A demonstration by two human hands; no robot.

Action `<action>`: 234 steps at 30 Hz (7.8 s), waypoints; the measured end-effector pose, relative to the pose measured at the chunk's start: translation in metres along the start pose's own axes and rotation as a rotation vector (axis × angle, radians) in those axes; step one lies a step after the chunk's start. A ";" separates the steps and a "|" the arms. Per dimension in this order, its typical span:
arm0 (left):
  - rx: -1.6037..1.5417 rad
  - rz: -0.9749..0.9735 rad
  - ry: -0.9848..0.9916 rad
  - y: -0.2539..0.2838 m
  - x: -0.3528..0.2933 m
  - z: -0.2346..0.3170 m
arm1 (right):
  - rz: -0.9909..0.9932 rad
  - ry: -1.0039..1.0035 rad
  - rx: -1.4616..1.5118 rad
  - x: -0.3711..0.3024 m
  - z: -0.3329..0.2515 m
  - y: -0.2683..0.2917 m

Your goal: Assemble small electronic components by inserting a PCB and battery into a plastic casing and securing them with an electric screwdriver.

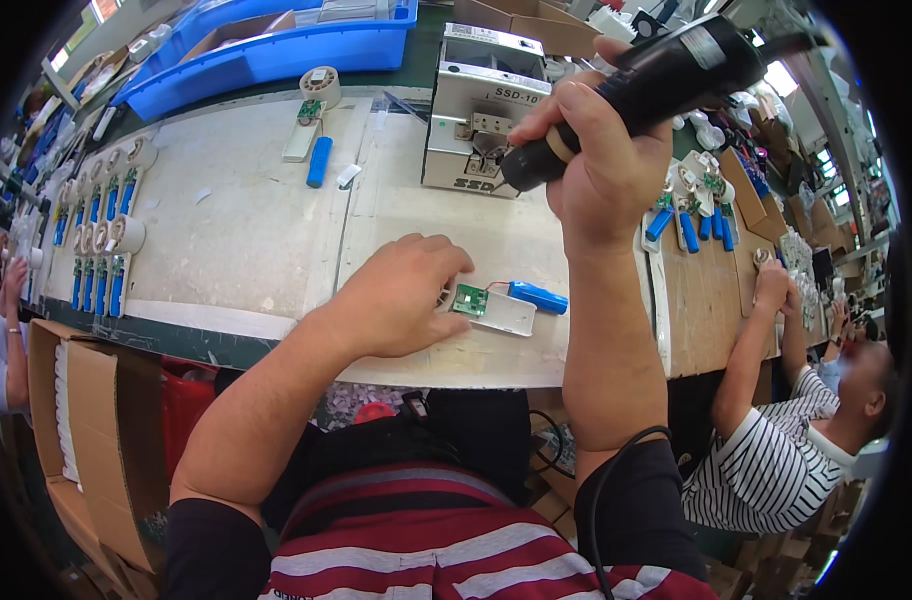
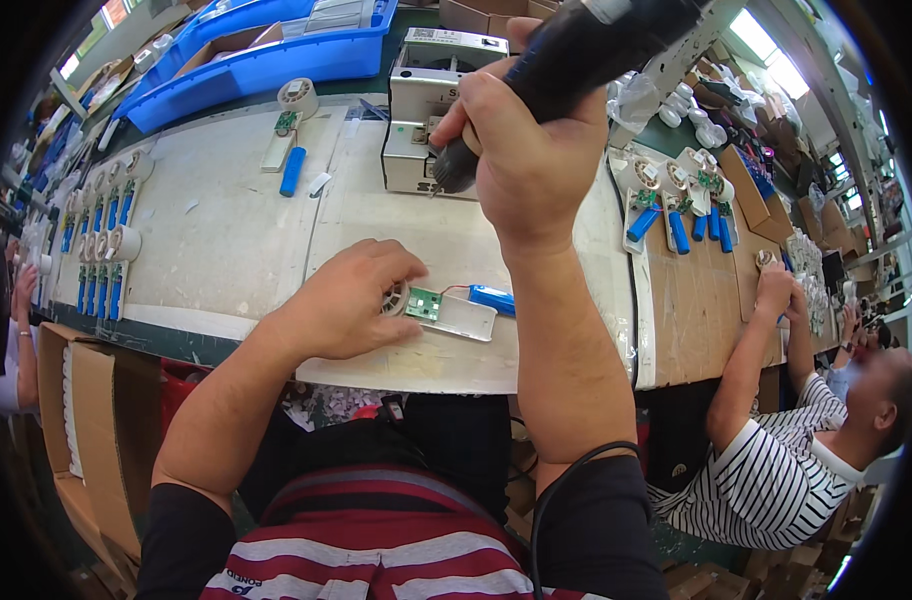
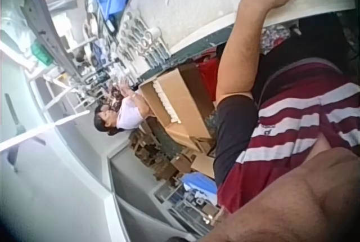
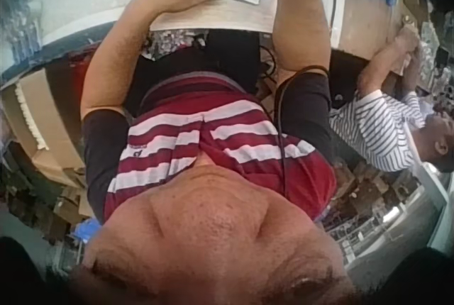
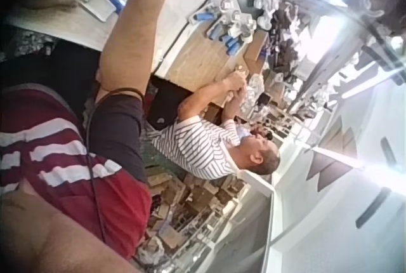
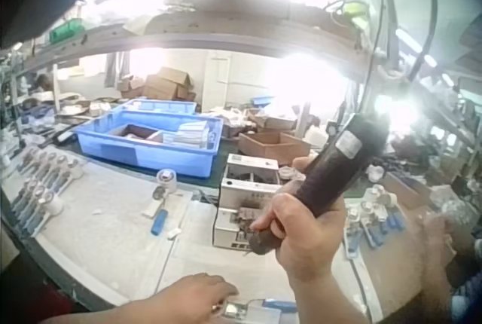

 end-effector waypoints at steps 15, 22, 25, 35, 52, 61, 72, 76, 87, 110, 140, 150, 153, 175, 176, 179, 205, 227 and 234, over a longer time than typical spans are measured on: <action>-0.002 0.591 -0.087 0.054 -0.011 0.051 | -0.090 0.043 0.037 -0.038 -0.059 -0.031; -1.186 0.406 0.222 0.021 -0.025 0.020 | -0.102 0.087 0.251 -0.040 -0.087 -0.027; -1.421 0.364 0.162 0.016 -0.025 0.028 | -0.131 0.088 0.245 -0.042 -0.090 -0.028; -1.662 0.213 0.174 0.010 -0.027 0.039 | -0.184 0.018 0.495 -0.044 -0.099 -0.038; 0.002 0.014 -0.145 0.009 0.002 0.001 | -0.195 -0.013 0.220 -0.070 -0.073 0.003; -0.046 -0.042 -0.122 0.004 -0.002 0.004 | -0.163 -0.022 0.162 -0.074 -0.067 0.011; 0.031 -0.127 -0.165 0.007 0.006 0.004 | -0.167 -0.047 0.143 -0.076 -0.058 0.015; 0.031 -0.137 -0.158 0.006 0.006 0.003 | -0.167 -0.044 0.120 -0.077 -0.056 0.014; 0.035 -0.093 -0.197 0.005 0.004 0.002 | -0.127 -0.089 -0.042 -0.085 -0.038 0.010; 0.014 -0.121 -0.139 0.004 0.005 0.001 | -0.066 -0.136 -0.012 -0.099 -0.005 0.012; -0.006 -0.107 -0.154 0.003 0.006 -0.002 | -0.060 -0.140 -0.016 -0.100 -0.003 0.015; -0.004 -0.089 -0.172 0.002 0.006 -0.002 | -0.057 -0.143 -0.020 -0.100 -0.004 0.016; 0.000 -0.099 -0.168 0.002 0.006 -0.002 | -0.064 -0.146 -0.025 -0.100 -0.003 0.016; -0.008 -0.099 -0.152 0.003 0.006 -0.001 | -0.057 -0.157 -0.040 -0.099 -0.001 0.015; -0.008 -0.111 -0.136 0.004 0.007 -0.001 | -0.061 -0.157 -0.041 -0.099 -0.001 0.014; -0.008 -0.119 -0.126 0.003 0.008 -0.002 | -0.060 -0.159 -0.030 -0.098 0.000 0.015; 0.011 -0.102 -0.165 0.005 0.001 0.002 | 0.096 -0.095 -0.176 -0.072 -0.003 0.053; 0.042 0.002 -0.020 0.003 -0.004 0.005 | -0.030 -0.126 -0.521 -0.037 0.034 0.070; 0.050 0.013 -0.038 0.005 -0.006 0.008 | -0.120 -0.096 -0.331 -0.023 0.029 0.044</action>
Point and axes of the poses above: each hand's wrist, its own x-axis towards the middle knuckle, its own y-axis out of the back of the hand, z = x × y, the point moved 5 cm from there along x, towards the middle knuckle, and after that the axes turned 4 degrees about z, right-handed, at the moved point
